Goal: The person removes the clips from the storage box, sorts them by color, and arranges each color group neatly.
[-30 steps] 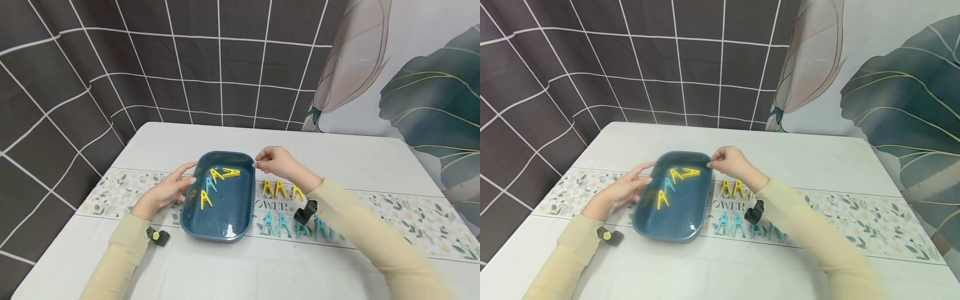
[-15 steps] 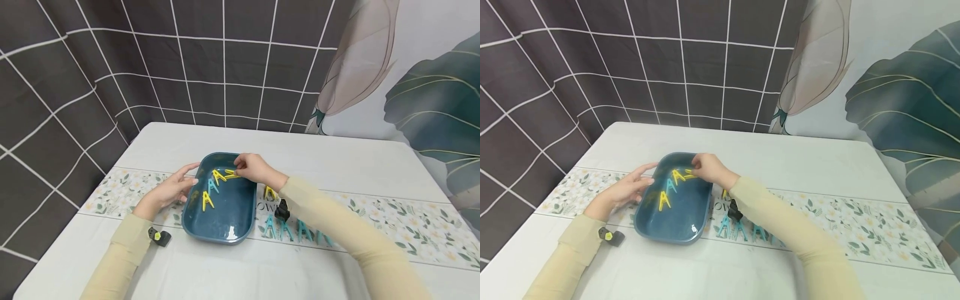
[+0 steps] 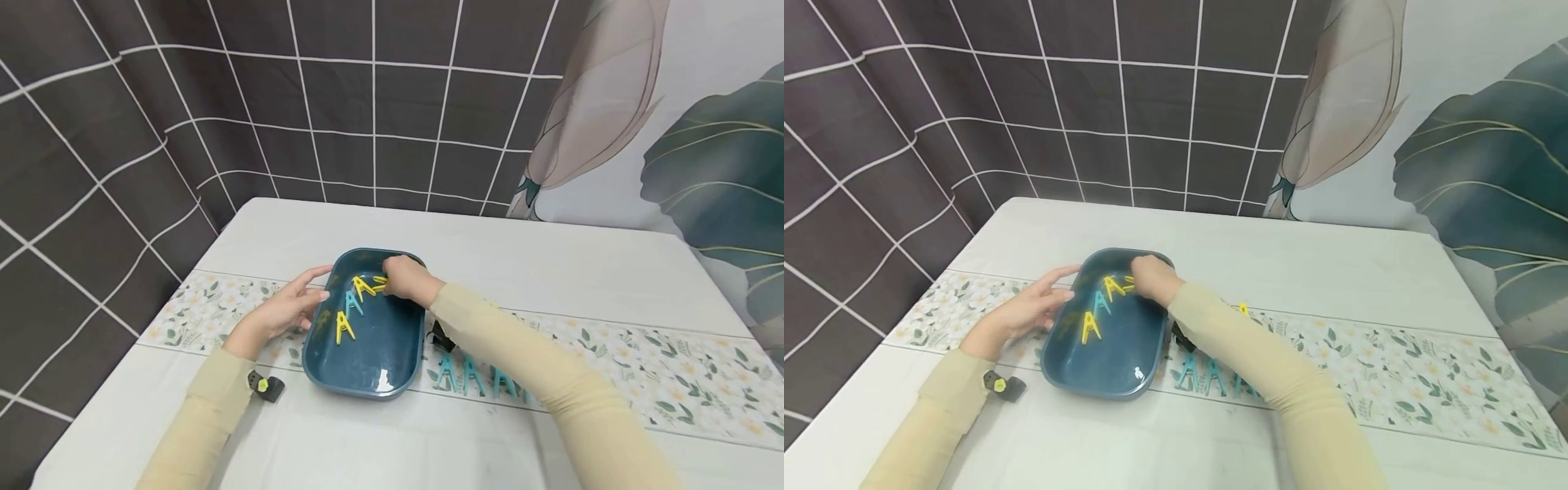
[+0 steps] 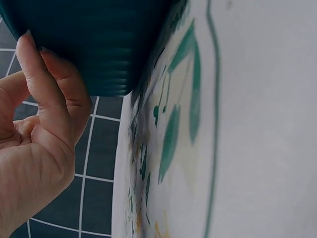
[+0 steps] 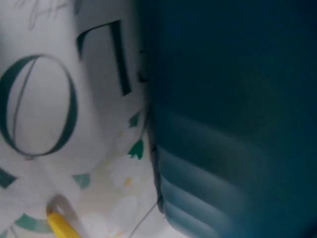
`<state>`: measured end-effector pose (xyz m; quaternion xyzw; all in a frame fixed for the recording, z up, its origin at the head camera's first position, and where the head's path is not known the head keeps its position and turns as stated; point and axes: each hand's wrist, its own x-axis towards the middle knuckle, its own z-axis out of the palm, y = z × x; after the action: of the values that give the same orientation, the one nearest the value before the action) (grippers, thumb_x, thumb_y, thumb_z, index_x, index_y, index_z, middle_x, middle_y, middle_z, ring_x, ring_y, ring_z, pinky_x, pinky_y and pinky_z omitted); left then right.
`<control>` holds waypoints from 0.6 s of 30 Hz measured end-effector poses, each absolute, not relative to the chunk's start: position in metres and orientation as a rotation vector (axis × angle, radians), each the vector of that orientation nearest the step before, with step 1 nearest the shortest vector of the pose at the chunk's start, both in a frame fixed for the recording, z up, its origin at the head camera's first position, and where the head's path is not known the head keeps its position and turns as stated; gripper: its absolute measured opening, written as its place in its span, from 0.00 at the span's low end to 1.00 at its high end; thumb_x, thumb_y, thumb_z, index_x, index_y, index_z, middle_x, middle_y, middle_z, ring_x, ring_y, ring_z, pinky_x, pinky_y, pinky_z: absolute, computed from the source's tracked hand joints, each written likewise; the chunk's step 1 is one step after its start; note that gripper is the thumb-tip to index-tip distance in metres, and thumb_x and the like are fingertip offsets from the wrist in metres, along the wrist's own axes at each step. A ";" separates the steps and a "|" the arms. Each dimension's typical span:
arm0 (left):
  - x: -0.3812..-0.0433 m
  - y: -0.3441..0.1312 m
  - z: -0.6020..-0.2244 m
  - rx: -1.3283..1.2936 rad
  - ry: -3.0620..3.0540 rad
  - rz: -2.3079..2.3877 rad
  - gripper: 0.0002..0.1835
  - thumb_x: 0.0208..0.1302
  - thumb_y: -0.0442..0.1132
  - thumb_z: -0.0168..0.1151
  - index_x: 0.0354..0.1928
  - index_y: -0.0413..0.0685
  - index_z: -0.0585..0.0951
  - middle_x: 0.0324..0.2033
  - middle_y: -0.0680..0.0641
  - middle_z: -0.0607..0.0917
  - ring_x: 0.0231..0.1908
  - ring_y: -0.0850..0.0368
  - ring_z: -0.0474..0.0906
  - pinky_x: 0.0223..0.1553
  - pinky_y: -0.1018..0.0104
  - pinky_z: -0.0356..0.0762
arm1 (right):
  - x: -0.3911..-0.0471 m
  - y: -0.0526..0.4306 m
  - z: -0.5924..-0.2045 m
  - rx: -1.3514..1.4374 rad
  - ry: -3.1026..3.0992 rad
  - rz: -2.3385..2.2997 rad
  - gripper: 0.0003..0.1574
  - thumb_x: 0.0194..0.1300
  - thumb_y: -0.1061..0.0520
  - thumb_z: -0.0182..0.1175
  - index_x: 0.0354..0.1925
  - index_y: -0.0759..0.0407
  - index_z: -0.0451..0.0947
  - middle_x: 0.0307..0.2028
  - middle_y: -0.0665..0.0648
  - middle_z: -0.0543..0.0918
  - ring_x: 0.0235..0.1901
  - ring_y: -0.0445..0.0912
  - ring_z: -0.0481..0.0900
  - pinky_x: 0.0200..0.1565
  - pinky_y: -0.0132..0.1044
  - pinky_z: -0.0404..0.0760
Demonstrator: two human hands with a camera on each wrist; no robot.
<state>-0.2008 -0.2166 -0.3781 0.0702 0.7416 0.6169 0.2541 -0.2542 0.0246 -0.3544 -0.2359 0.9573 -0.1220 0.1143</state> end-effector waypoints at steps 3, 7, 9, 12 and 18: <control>-0.201 -0.216 -0.379 0.181 2.014 1.680 0.34 0.72 0.43 0.50 0.74 0.59 0.49 0.48 0.40 0.79 0.31 0.60 0.79 0.21 0.74 0.76 | -0.254 0.023 -0.358 -0.696 2.811 -0.300 0.11 0.58 0.59 0.67 0.38 0.64 0.81 0.32 0.58 0.82 0.26 0.45 0.71 0.34 0.37 0.78; -0.202 -0.215 -0.378 0.160 2.016 1.686 0.33 0.72 0.43 0.50 0.74 0.60 0.49 0.48 0.41 0.78 0.30 0.60 0.78 0.21 0.74 0.75 | -0.255 0.023 -0.360 -0.725 2.832 -0.257 0.04 0.63 0.63 0.60 0.35 0.63 0.80 0.31 0.59 0.81 0.26 0.46 0.70 0.34 0.38 0.78; -0.203 -0.214 -0.377 0.157 2.019 1.681 0.33 0.72 0.43 0.50 0.74 0.61 0.49 0.47 0.42 0.78 0.30 0.60 0.78 0.21 0.74 0.75 | -0.255 0.024 -0.360 -0.742 2.844 -0.232 0.06 0.65 0.65 0.55 0.34 0.63 0.80 0.30 0.58 0.80 0.26 0.46 0.69 0.33 0.37 0.77; -0.203 -0.213 -0.377 0.153 2.034 1.669 0.33 0.72 0.43 0.50 0.74 0.61 0.50 0.47 0.41 0.78 0.30 0.60 0.77 0.21 0.74 0.75 | -0.255 0.025 -0.360 -0.779 2.851 -0.224 0.09 0.66 0.66 0.52 0.33 0.63 0.79 0.26 0.57 0.77 0.25 0.46 0.68 0.31 0.35 0.73; -0.200 -0.214 -0.374 0.141 2.056 1.651 0.34 0.71 0.43 0.51 0.74 0.61 0.50 0.55 0.34 0.74 0.33 0.59 0.78 0.21 0.73 0.76 | -0.256 0.023 -0.357 -0.824 2.834 -0.329 0.03 0.60 0.67 0.61 0.28 0.64 0.80 0.22 0.55 0.75 0.22 0.44 0.66 0.27 0.31 0.69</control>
<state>-0.2003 -0.2137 -0.3740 0.0517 0.7542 0.6058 0.2478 -0.2557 0.0232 -0.3574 -0.2763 0.9508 -0.1103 0.0860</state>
